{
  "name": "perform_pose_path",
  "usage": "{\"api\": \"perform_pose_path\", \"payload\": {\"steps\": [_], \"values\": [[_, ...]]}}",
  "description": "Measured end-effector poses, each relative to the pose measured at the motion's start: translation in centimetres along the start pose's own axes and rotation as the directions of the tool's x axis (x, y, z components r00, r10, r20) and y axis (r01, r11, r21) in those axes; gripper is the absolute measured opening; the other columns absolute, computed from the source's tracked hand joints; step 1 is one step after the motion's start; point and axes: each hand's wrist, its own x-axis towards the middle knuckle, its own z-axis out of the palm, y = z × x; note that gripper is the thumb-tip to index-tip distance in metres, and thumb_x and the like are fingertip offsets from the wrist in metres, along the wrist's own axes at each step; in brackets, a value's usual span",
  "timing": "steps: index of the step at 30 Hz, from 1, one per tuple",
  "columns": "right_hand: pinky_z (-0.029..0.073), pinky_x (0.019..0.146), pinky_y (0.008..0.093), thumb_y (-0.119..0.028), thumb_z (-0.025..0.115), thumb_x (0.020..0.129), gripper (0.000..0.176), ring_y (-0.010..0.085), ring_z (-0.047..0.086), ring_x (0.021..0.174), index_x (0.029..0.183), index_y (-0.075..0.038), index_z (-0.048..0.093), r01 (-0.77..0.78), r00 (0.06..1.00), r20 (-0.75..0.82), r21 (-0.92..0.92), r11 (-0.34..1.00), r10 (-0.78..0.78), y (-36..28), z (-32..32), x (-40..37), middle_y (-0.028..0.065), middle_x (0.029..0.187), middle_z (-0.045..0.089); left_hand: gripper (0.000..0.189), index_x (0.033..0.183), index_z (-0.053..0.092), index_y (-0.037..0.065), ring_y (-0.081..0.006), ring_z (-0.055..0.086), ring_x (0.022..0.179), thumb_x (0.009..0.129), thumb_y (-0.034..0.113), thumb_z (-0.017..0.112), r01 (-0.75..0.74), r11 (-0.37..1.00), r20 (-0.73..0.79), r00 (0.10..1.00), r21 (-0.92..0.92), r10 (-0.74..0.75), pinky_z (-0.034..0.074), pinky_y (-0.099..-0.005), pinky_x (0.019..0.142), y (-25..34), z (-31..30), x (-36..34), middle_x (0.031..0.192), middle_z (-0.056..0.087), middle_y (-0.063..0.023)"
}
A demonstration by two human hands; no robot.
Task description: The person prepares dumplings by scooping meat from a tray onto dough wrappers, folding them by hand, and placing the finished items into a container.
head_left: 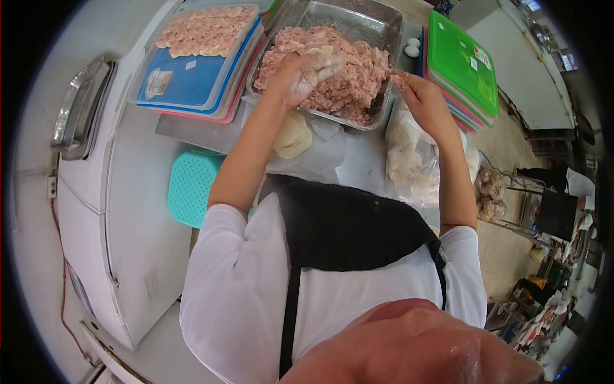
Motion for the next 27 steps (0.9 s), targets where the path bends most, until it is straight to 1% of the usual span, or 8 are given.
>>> {"api": "perform_pose_path", "payload": {"steps": [3, 6, 10, 12, 15, 20, 24, 27], "values": [[0.045, 0.076, 0.0284, -0.021, 0.052, 0.095, 0.029, 0.0142, 0.051, 0.074, 0.112, 0.001, 0.061, -0.095, 0.988, 0.126, 0.043, 0.995, 0.088, 0.6, -0.7, -0.3, 0.0131, 0.093, 0.065, 0.059, 0.133, 0.044, 0.006, -0.0275, 0.050, 0.118, 0.080, 0.018, 0.068, -0.123, 0.702, 0.068, 0.992, 0.702, 0.106, 0.038, -0.0393, 0.101, 2.0, 2.3, -1.3, 0.121, 0.055, -0.0139], [0.045, 0.075, 0.0284, -0.021, 0.053, 0.094, 0.029, 0.0136, 0.052, 0.074, 0.111, 0.001, 0.061, -0.083, 0.977, 0.199, 0.049, 0.995, 0.071, -0.1, -1.7, -1.0, 0.0134, 0.092, 0.065, 0.056, 0.125, 0.051, 0.005, -0.0169, 0.058, 0.100, 0.075, 0.018, 0.074, -0.508, 0.167, 0.449, 0.844, 0.845, 0.292, 0.048, -0.0328, 0.087, 2.5, 2.2, -1.0, 0.116, 0.059, -0.0114], [0.045, 0.075, 0.0281, -0.020, 0.056, 0.093, 0.029, 0.0155, 0.058, 0.079, 0.110, 0.002, 0.061, 0.197, 0.968, 0.113, 0.222, 0.955, -0.226, 1.4, 0.7, -0.8, 0.0149, 0.093, 0.065, 0.051, 0.118, 0.057, 0.005, -0.0170, 0.057, 0.102, 0.074, 0.022, 0.076, -0.240, 0.092, 0.247, 0.967, 0.966, -0.069, 0.046, -0.0320, 0.088, 4.7, 4.5, -1.3, 0.116, 0.060, -0.0110], [0.046, 0.076, 0.0284, -0.020, 0.057, 0.092, 0.028, 0.0175, 0.060, 0.083, 0.108, 0.003, 0.061, 0.240, 0.947, 0.161, 0.227, 0.944, -0.279, 4.7, 2.1, 0.6, 0.0153, 0.096, 0.065, 0.048, 0.115, 0.060, 0.004, -0.0185, 0.058, 0.103, 0.075, 0.024, 0.076, -0.339, -0.003, 0.333, 0.924, 0.941, -0.186, 0.046, -0.0323, 0.088, 4.4, 3.2, -0.5, 0.115, 0.061, -0.0121], [0.046, 0.079, 0.0290, -0.018, 0.058, 0.090, 0.026, 0.0212, 0.061, 0.088, 0.106, 0.003, 0.062, 0.189, 0.955, 0.208, 0.125, 0.974, -0.212, 5.0, -0.2, 1.6, 0.0155, 0.099, 0.065, 0.047, 0.113, 0.061, 0.005, -0.0220, 0.058, 0.102, 0.075, 0.028, 0.075, -0.166, 0.134, 0.195, 0.951, 0.977, -0.239, 0.046, -0.0322, 0.087, 4.6, 4.3, -1.4, 0.115, 0.060, -0.0134], [0.046, 0.084, 0.0298, -0.013, 0.058, 0.090, 0.020, 0.0269, 0.061, 0.093, 0.104, 0.000, 0.063, 0.391, 0.906, 0.112, 0.151, 0.908, -0.409, 4.0, 1.5, 0.8, 0.0158, 0.103, 0.064, 0.045, 0.113, 0.060, 0.004, -0.0255, 0.059, 0.100, 0.075, 0.025, 0.074, -0.305, 0.201, 0.330, 0.939, 0.931, -0.099, 0.046, -0.0322, 0.087, 3.3, 1.4, -0.3, 0.111, 0.062, -0.0147], [0.047, 0.082, 0.0332, -0.013, 0.058, 0.088, 0.024, 0.0293, 0.061, 0.093, 0.109, -0.002, 0.062, 0.250, 0.937, 0.212, 0.143, 0.958, -0.277, 5.1, 1.7, 2.2, 0.0176, 0.103, 0.063, 0.048, 0.113, 0.061, 0.003, -0.0260, 0.057, 0.106, 0.074, 0.028, 0.073, -0.150, 0.040, 0.156, 0.958, 0.988, -0.240, 0.045, -0.0341, 0.090, 4.2, 3.6, -0.5, 0.112, 0.062, -0.0158], [0.047, 0.077, 0.0354, -0.015, 0.057, 0.089, 0.024, 0.0326, 0.061, 0.088, 0.109, -0.002, 0.062, 0.153, 0.971, 0.211, -0.190, 0.970, -0.112, 2.7, -0.9, 1.6, 0.0184, 0.097, 0.062, 0.048, 0.111, 0.061, 0.001, -0.0271, 0.058, 0.105, 0.074, 0.030, 0.072, -0.151, 0.114, 0.158, 0.986, 0.982, -0.055, 0.044, -0.0339, 0.090, 2.5, 0.4, -0.3, 0.110, 0.063, -0.0167]]}}
